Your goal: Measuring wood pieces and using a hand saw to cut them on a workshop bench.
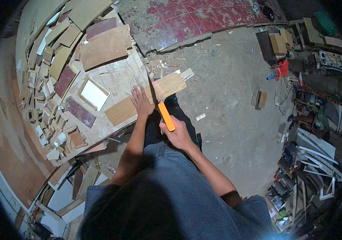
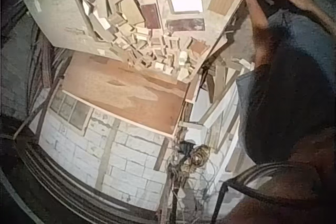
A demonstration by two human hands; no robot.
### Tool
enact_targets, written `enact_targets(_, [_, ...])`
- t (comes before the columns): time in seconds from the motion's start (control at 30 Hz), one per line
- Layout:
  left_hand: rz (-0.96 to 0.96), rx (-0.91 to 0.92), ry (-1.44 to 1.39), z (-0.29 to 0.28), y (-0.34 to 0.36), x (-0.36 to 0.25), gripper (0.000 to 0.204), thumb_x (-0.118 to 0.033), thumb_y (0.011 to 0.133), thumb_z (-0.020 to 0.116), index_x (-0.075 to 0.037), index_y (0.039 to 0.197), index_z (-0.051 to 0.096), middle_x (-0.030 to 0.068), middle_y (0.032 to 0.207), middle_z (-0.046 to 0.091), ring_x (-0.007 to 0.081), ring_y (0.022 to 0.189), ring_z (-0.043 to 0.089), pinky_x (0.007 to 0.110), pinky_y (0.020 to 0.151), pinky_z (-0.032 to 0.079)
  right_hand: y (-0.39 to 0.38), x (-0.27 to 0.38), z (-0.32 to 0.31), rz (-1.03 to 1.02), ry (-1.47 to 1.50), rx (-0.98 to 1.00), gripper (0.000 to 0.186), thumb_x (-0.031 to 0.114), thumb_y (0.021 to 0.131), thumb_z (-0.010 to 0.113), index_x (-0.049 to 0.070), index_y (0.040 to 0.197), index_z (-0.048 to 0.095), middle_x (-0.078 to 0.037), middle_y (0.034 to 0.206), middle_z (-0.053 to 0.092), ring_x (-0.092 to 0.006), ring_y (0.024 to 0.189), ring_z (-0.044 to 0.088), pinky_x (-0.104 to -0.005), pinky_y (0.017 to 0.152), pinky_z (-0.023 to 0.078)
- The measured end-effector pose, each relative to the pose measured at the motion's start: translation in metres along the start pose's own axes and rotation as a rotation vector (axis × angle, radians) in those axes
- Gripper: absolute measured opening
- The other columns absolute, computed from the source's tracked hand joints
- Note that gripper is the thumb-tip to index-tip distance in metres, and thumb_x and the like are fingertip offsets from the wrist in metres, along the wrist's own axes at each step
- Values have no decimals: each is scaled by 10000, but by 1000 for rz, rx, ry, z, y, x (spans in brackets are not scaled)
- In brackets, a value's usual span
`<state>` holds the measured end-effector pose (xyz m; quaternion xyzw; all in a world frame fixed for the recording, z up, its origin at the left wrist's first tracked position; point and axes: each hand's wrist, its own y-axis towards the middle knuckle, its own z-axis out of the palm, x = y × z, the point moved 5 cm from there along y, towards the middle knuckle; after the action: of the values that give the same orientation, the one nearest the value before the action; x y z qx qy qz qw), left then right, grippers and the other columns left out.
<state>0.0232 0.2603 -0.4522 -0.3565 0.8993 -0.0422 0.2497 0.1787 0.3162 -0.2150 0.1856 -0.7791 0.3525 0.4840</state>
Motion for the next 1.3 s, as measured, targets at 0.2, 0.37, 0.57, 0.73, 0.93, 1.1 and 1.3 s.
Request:
enact_targets(0.2, [-266, 138, -21, 12, 18, 3, 1112, -566, 852, 624, -105, 1585, -73, 229, 1625, -178, 430, 1499, -143, 653, 1153, -56, 7, -1, 0, 110, 151, 44, 327, 299, 977, 634, -1, 880, 546, -42, 681, 517, -117, 632, 468, -316, 589, 420])
enact_targets(0.37, [-463, 352, -76, 10, 28, -4, 1081, -568, 895, 578, -124, 1576, -136, 204, 1605, -266, 392, 1487, -233, 666, 1132, -99, 12, 1, -1, 193, 169, 78, 335, 294, 988, 619, 13, 836, 518, -7, 678, 460, -95, 636, 413, -307, 576, 395])
enact_targets(0.57, [-468, 398, -108, 9, 29, -3, 1041, -591, 926, 516, -146, 1567, -174, 190, 1589, -313, 382, 1475, -269, 676, 1121, -110, 16, -3, -6, 271, 164, 72, 369, 287, 993, 609, 15, 763, 514, 8, 652, 445, -86, 633, 407, -302, 570, 384])
enact_targets(0.73, [-488, 450, -81, 16, 30, 2, 1010, -592, 953, 467, -168, 1548, -231, 186, 1566, -359, 379, 1456, -310, 690, 1109, -120, 18, -10, -10, 283, 235, 13, 400, 388, 985, 627, 81, 748, 529, 72, 597, 448, -43, 522, 403, -254, 460, 311])
enact_targets(0.93, [-542, 590, -93, 13, 36, -5, 1001, -570, 968, 449, -158, 1529, -270, 191, 1544, -393, 388, 1436, -344, 688, 1108, -125, 22, -1, -11, 210, 88, -97, 450, 356, 962, 668, 59, 667, 504, 71, 585, 416, -49, 537, 365, -285, 462, 295])
enact_targets(1.1, [-535, 561, -71, 10, 34, -5, 986, -556, 976, 442, -143, 1532, -260, 197, 1549, -381, 394, 1441, -331, 688, 1111, -121, 27, 19, -11, 263, -6, -88, 481, 320, 927, 710, 31, 616, 484, 55, 544, 402, -61, 546, 364, -307, 467, 309])
enact_targets(1.3, [-480, 469, -92, 7, 31, -6, 973, -536, 976, 454, -132, 1548, -220, 208, 1568, -342, 398, 1459, -293, 687, 1115, -117, 32, 15, -10, 304, -50, -24, 362, 252, 940, 673, -30, 733, 580, -50, 575, 517, -104, 566, 459, -335, 534, 405])
